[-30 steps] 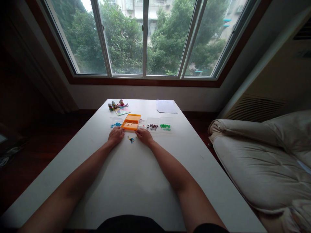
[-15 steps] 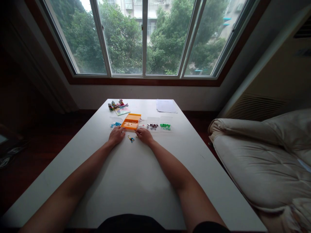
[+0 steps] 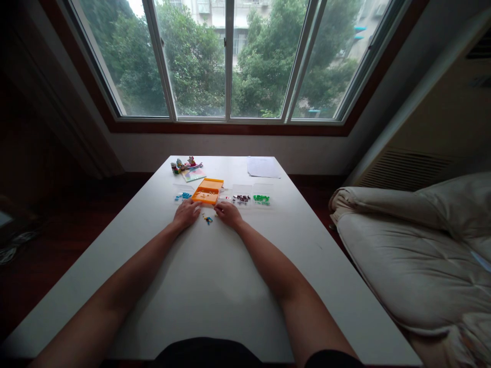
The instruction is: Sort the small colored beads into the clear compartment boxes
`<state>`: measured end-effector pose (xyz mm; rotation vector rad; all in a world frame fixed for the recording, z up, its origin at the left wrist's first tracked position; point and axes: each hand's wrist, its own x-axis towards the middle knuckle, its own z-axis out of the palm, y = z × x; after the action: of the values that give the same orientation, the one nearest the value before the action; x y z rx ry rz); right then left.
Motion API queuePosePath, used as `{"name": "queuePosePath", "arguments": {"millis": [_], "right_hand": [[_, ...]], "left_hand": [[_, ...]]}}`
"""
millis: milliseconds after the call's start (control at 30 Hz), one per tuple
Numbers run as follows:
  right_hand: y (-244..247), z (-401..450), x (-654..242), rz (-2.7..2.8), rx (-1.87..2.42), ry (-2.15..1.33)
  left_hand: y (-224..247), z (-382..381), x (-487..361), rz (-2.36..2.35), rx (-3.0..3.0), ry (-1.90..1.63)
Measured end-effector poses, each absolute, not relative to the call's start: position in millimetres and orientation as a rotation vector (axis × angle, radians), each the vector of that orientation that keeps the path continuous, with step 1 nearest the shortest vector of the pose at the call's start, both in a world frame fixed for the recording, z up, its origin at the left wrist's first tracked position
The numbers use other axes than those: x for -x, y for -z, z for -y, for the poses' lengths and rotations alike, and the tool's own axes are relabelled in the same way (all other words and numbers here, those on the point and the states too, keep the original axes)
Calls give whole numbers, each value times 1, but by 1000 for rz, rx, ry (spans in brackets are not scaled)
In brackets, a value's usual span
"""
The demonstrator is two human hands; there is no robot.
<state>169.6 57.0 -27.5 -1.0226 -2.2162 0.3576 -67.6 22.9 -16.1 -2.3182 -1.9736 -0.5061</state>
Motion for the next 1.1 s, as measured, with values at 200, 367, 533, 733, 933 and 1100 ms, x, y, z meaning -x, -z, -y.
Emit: {"name": "queuePosePath", "arguments": {"millis": [200, 367, 533, 733, 933, 1100], "right_hand": [[26, -55, -169, 2210, 1026, -363], [25, -54, -169, 2210, 1029, -371], [23, -53, -168, 2217, 1070, -380], [23, -53, -169, 2226, 1071, -375], [23, -53, -169, 2222, 1066, -370], [22, -50, -169, 2220, 1077, -374]], "left_hand": [[8, -16, 56, 1977, 2315, 458], [10, -18, 54, 1937, 2339, 436], [15, -20, 58, 1924, 2305, 482], [19, -22, 61, 1898, 2347, 573], [17, -24, 63, 1830, 2436, 665], [14, -25, 66, 1786, 2403, 777]]}}
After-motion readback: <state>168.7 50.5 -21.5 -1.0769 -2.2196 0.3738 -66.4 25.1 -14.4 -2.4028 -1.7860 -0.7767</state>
